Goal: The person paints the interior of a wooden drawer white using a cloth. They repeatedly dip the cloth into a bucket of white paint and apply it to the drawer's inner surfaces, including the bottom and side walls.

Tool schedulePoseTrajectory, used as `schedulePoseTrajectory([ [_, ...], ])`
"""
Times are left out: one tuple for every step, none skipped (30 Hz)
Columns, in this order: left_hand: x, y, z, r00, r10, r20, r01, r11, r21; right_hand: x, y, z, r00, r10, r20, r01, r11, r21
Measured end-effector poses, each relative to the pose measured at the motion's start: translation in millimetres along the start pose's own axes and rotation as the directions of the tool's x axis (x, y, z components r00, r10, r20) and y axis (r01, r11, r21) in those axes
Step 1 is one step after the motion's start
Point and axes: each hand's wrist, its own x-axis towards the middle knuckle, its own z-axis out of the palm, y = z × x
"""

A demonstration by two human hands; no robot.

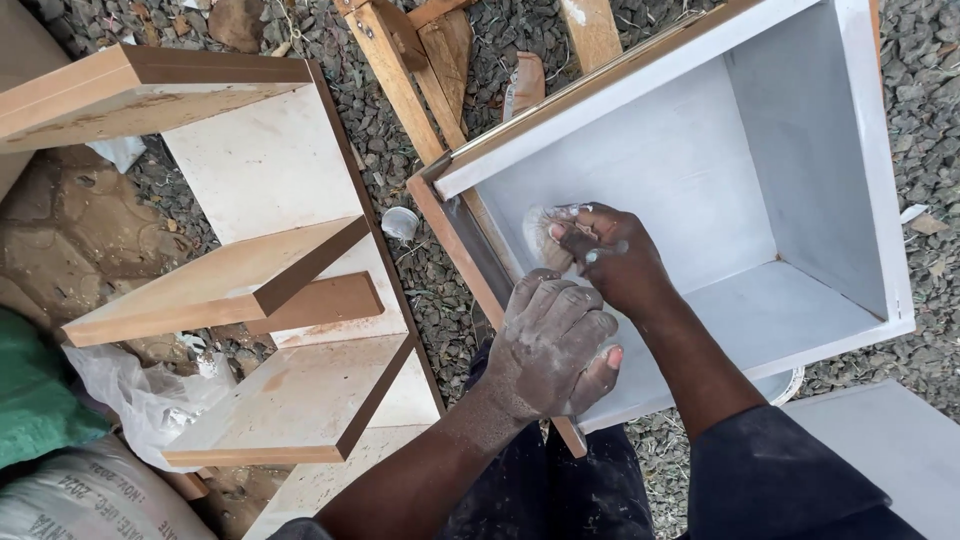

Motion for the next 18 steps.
schedulePoseTrajectory([
  [-9.4, 2.0, -2.1, 1.000, -0.006, 0.016, 0.006, 1.000, 0.013, 10.7, -6.6, 12.2, 0.971, -0.219, 0.100, 0.239, 0.926, -0.294],
  [-18.9, 4.3, -0.9, 1.000, -0.009, 0.027, 0.009, 1.000, 0.020, 21.1, -11.8, 22.1, 0.886, -0.386, 0.256, 0.463, 0.710, -0.530],
  [-23.4, 9.1, 4.4, 1.000, -0.018, 0.014, 0.018, 1.000, 0.015, 14.4, -11.0, 17.2, 0.887, -0.380, 0.264, 0.462, 0.703, -0.541],
  [-25.8, 9.9, 7.6, 1.000, -0.010, 0.014, 0.009, 0.999, 0.036, 12.5, -13.1, 15.8, 0.818, -0.400, 0.414, 0.572, 0.487, -0.659],
  [-27.9, 10.6, 10.4, 1.000, -0.001, 0.015, 0.000, 0.998, 0.058, 10.5, -15.6, 14.5, 0.738, -0.376, 0.560, 0.661, 0.236, -0.712],
  [-34.1, 17.1, 9.6, 1.000, -0.012, 0.016, 0.012, 0.999, 0.047, -13.2, 8.7, 7.4, 0.745, -0.362, 0.561, 0.656, 0.242, -0.715],
  [-39.9, 23.9, 8.0, 1.000, -0.026, 0.005, 0.026, 0.998, 0.057, -37.9, 31.5, 0.4, 0.816, -0.164, 0.555, 0.567, 0.418, -0.710],
  [-38.4, 20.6, 10.0, 0.999, -0.023, -0.025, 0.025, 0.996, 0.084, -50.2, 48.7, -8.2, 0.831, 0.023, 0.556, 0.455, 0.548, -0.702],
  [-31.9, 13.4, 11.9, 0.999, -0.016, -0.042, 0.020, 0.996, 0.091, -46.6, 55.1, -12.4, 0.829, 0.016, 0.558, 0.465, 0.534, -0.706],
  [-27.0, 11.8, 12.2, 0.998, -0.006, -0.062, 0.013, 0.995, 0.098, -48.1, 61.7, -17.3, 0.789, 0.010, 0.615, 0.563, 0.389, -0.729],
  [-22.5, 10.8, 12.4, 0.997, 0.003, -0.083, 0.005, 0.994, 0.105, -50.1, 68.6, -22.6, 0.743, 0.016, 0.669, 0.647, 0.235, -0.725],
  [-28.2, 20.0, 7.0, 0.996, -0.010, -0.091, 0.019, 0.994, 0.105, -38.1, 70.2, -17.1, 0.737, 0.028, 0.675, 0.652, 0.230, -0.722],
  [-33.9, 29.3, 2.2, 0.997, -0.040, -0.064, 0.047, 0.994, 0.100, -26.0, 72.5, -11.7, 0.622, -0.238, 0.746, 0.769, 0.008, -0.639],
  [-34.6, 27.3, -0.6, 0.998, -0.045, -0.043, 0.049, 0.993, 0.105, -1.9, 71.3, -5.2, 0.407, -0.468, 0.784, 0.787, -0.256, -0.561],
  [-31.8, 19.9, 4.6, 0.998, -0.032, -0.058, 0.038, 0.993, 0.115, 22.3, 50.3, 1.9, 0.396, -0.473, 0.787, 0.782, -0.275, -0.559],
  [-31.0, 17.6, 7.1, 0.999, -0.022, -0.048, 0.028, 0.991, 0.131, 41.2, 30.8, 11.3, 0.352, -0.588, 0.728, 0.735, -0.308, -0.604],
  [-30.8, 15.2, 9.8, 0.999, -0.012, -0.038, 0.017, 0.989, 0.146, 59.4, 11.8, 21.4, 0.293, -0.692, 0.660, 0.685, -0.330, -0.650],
  [-35.1, 20.3, 8.3, 0.999, -0.021, -0.036, 0.026, 0.989, 0.146, 52.9, 17.0, 23.5, 0.295, -0.689, 0.663, 0.691, -0.326, -0.646],
])
